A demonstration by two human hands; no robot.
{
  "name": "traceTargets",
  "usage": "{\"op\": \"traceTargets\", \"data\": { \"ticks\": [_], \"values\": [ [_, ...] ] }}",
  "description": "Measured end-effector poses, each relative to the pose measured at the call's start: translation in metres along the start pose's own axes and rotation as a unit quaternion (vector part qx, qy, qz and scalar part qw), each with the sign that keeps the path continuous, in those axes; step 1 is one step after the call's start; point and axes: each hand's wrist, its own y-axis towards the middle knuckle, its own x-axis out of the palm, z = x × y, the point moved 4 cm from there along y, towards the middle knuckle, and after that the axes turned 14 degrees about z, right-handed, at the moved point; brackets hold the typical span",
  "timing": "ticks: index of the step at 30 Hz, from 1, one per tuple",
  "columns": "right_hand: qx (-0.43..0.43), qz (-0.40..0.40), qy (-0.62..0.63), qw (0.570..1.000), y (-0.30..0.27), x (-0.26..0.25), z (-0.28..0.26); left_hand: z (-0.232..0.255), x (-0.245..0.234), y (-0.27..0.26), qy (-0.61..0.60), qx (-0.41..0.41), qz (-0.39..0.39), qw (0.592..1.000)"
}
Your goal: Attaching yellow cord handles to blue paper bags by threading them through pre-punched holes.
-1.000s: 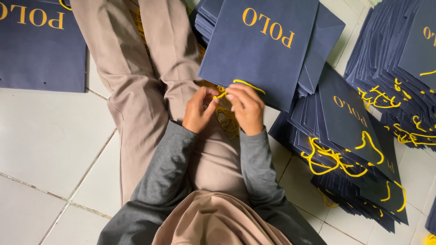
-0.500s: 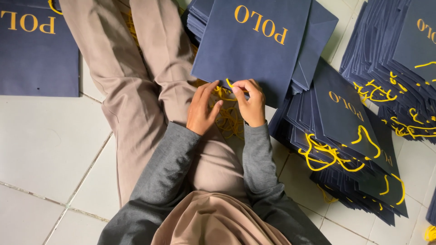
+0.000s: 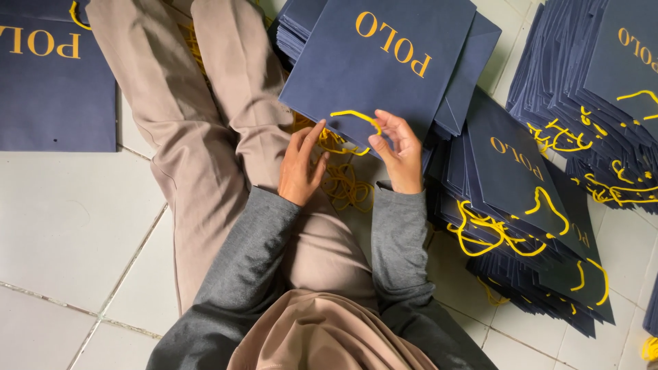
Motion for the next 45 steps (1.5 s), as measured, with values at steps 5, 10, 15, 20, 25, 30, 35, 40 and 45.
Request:
{"op": "traceTargets", "data": {
  "ticks": [5,10,15,20,25,30,35,40,45],
  "values": [
    [-0.135,-0.035,-0.251,0.958,0.006,-0.026,0.009,0.022,0.011,-0.001,-0.005,0.066,-0.047,0.997],
    [-0.141,-0.031,-0.25,0.958,0.005,-0.026,0.016,0.017,0.039,-0.018,0.027,0.139,-0.109,0.984],
    [0.036,0.0,0.07,0.997,-0.002,-0.023,0.015,0.014,0.043,-0.019,0.121,0.113,-0.177,0.97],
    [0.14,-0.044,0.34,0.929,0.002,-0.033,0.013,0.006,0.048,-0.025,0.192,0.094,-0.208,0.955],
    [0.156,-0.009,0.361,0.919,0.01,-0.03,0.011,0.007,0.043,-0.021,0.174,0.085,-0.208,0.959],
    [0.06,0.139,0.15,0.977,0.013,-0.041,-0.001,0.015,0.024,-0.009,-0.057,0.012,-0.107,0.993],
    [-0.016,0.234,-0.067,0.97,-0.006,-0.064,0.023,0.0,0.026,-0.009,-0.083,-0.048,-0.114,0.989],
    [0.031,0.287,-0.133,0.948,-0.04,-0.073,0.068,-0.002,0.029,-0.012,-0.068,-0.097,-0.169,0.978],
    [0.14,0.251,0.013,0.958,-0.053,-0.07,0.098,-0.005,0.029,-0.003,-0.331,-0.382,-0.122,0.854]
  ]
}}
